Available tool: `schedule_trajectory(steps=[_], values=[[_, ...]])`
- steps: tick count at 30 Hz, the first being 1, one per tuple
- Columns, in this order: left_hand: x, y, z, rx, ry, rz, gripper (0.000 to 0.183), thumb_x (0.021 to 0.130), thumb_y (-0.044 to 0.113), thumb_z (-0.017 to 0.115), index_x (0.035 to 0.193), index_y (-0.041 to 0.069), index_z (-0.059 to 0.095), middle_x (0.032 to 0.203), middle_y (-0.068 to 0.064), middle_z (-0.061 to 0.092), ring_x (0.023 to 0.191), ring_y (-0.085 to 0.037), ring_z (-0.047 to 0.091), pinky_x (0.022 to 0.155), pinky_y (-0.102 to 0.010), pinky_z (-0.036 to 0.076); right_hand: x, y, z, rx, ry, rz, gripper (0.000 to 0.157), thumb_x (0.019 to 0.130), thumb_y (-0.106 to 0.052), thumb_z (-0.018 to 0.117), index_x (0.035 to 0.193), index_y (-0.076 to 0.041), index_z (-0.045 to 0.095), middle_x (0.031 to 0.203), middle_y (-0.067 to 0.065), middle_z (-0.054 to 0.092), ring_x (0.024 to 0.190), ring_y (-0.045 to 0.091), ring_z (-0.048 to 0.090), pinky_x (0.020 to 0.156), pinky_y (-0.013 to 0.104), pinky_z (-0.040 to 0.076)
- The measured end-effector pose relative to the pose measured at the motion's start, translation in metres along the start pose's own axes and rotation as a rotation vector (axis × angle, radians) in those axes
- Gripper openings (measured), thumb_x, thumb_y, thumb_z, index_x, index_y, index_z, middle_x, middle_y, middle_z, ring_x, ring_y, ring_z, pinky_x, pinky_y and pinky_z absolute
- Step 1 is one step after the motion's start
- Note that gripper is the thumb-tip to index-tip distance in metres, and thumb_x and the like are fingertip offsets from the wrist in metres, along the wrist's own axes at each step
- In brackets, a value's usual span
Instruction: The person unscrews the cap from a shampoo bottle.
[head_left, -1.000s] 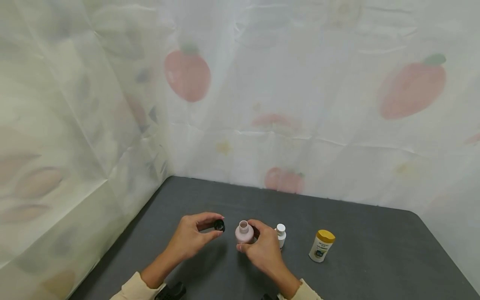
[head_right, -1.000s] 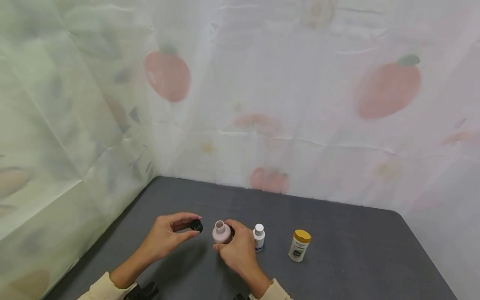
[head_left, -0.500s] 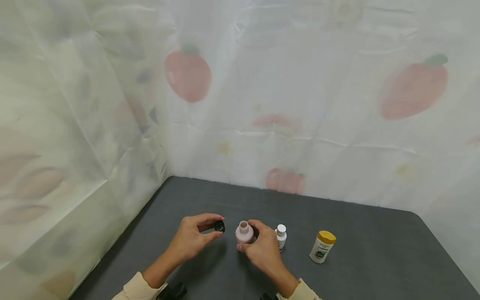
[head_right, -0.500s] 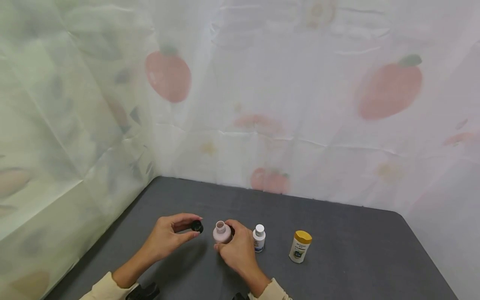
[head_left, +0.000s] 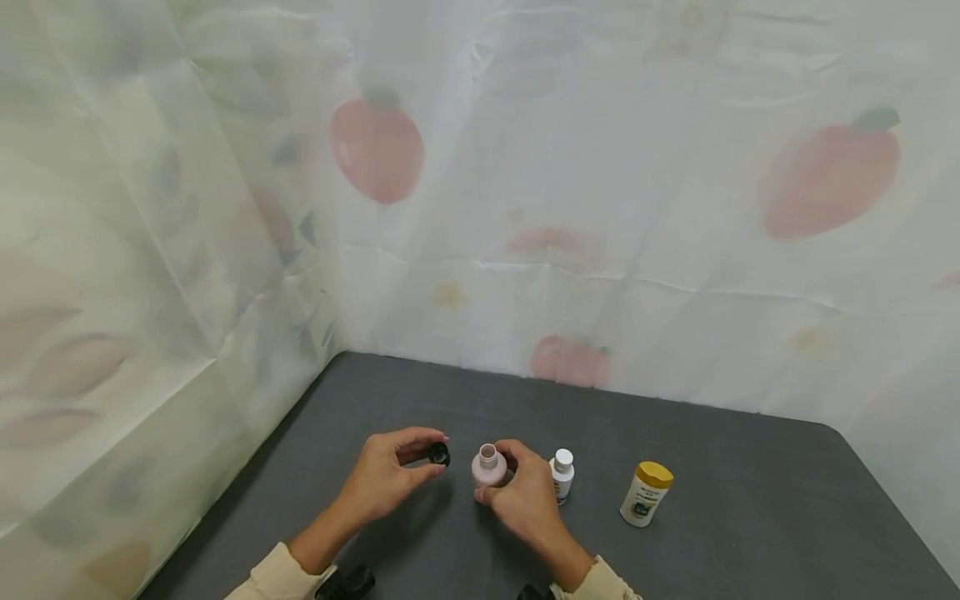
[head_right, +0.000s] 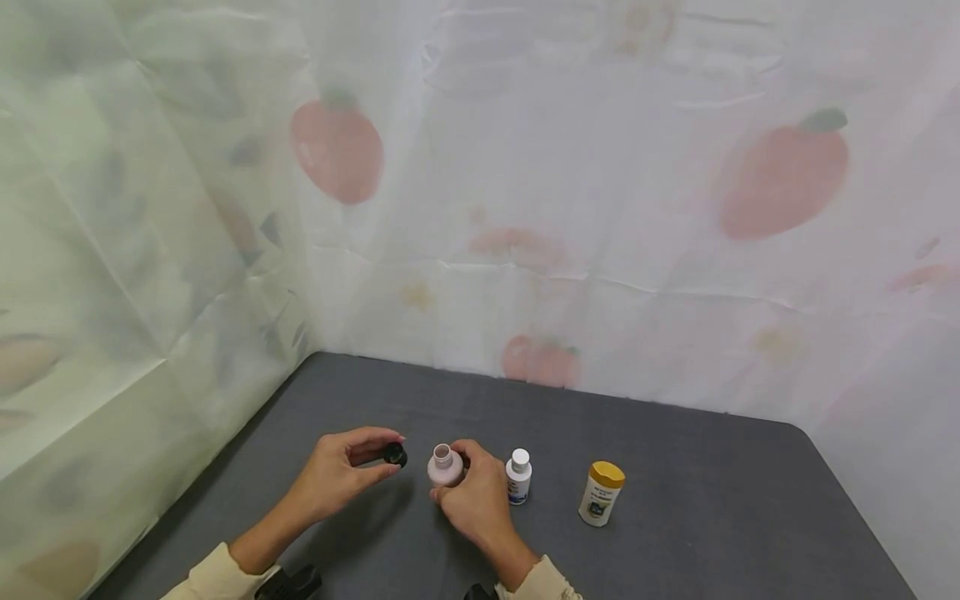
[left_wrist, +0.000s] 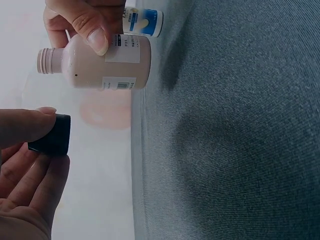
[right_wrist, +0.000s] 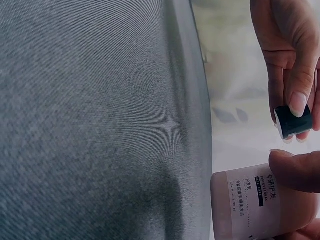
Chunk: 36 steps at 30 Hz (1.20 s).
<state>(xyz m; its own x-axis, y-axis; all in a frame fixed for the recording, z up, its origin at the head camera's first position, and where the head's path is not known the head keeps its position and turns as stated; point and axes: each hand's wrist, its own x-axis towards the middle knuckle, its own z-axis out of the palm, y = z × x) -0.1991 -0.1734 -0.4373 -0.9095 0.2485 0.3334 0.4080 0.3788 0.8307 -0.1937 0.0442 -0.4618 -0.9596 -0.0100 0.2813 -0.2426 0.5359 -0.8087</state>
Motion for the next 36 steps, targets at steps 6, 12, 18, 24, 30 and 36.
schedule_trajectory(steps=[6, 12, 18, 24, 30, 36], values=[[0.0, -0.003, 0.002, 0.012, 0.01, 0.017, 0.04, 0.076, 0.004, 0.083, 0.111, 0.02, 0.071, 0.11, -0.012, 0.074, 0.102, -0.02, 0.073, 0.086, -0.03, 0.06, 0.001, 0.003, 0.004, -0.025, 0.011, 0.008, 0.054, 0.055, -0.006, 0.091, 0.103, -0.017, 0.07, 0.095, -0.001, 0.074, 0.089, 0.011, 0.067, 0.081, 0.033, 0.053], [0.0, -0.007, 0.005, 0.004, 0.008, 0.036, 0.04, 0.075, 0.001, 0.082, 0.111, 0.016, 0.071, 0.11, -0.016, 0.074, 0.1, -0.021, 0.074, 0.085, -0.032, 0.06, 0.002, 0.007, 0.006, -0.02, 0.01, 0.015, 0.054, 0.055, -0.006, 0.091, 0.103, -0.019, 0.069, 0.094, -0.003, 0.073, 0.088, 0.011, 0.066, 0.079, 0.032, 0.053], [0.001, -0.01, 0.008, 0.002, -0.002, 0.04, 0.039, 0.075, -0.001, 0.082, 0.109, 0.015, 0.07, 0.107, -0.01, 0.075, 0.099, -0.02, 0.074, 0.084, -0.025, 0.059, 0.005, 0.01, 0.009, -0.007, -0.003, 0.019, 0.054, 0.054, -0.006, 0.091, 0.102, -0.018, 0.069, 0.093, -0.003, 0.073, 0.089, 0.01, 0.066, 0.08, 0.032, 0.052], [0.001, -0.013, 0.011, 0.012, -0.01, 0.022, 0.04, 0.076, -0.001, 0.082, 0.108, 0.019, 0.07, 0.105, -0.006, 0.075, 0.098, -0.019, 0.074, 0.084, -0.023, 0.059, 0.006, 0.012, 0.01, -0.019, -0.009, 0.023, 0.053, 0.053, -0.007, 0.092, 0.101, -0.018, 0.069, 0.091, -0.003, 0.072, 0.086, 0.01, 0.065, 0.078, 0.032, 0.052], [0.001, -0.014, 0.012, 0.036, -0.023, 0.001, 0.04, 0.076, -0.001, 0.082, 0.107, 0.021, 0.07, 0.104, -0.006, 0.075, 0.098, -0.019, 0.074, 0.084, -0.024, 0.059, 0.007, 0.015, 0.012, -0.03, -0.016, 0.033, 0.053, 0.054, -0.008, 0.091, 0.101, -0.018, 0.068, 0.09, -0.004, 0.072, 0.084, 0.009, 0.064, 0.077, 0.031, 0.051], [0.001, -0.015, 0.013, 0.032, -0.029, 0.008, 0.04, 0.076, -0.001, 0.082, 0.108, 0.02, 0.069, 0.106, -0.01, 0.074, 0.097, -0.019, 0.074, 0.084, -0.025, 0.059, 0.007, 0.016, 0.014, -0.023, -0.028, 0.03, 0.053, 0.055, -0.008, 0.091, 0.101, -0.018, 0.068, 0.091, -0.003, 0.072, 0.085, 0.01, 0.065, 0.077, 0.031, 0.051]])
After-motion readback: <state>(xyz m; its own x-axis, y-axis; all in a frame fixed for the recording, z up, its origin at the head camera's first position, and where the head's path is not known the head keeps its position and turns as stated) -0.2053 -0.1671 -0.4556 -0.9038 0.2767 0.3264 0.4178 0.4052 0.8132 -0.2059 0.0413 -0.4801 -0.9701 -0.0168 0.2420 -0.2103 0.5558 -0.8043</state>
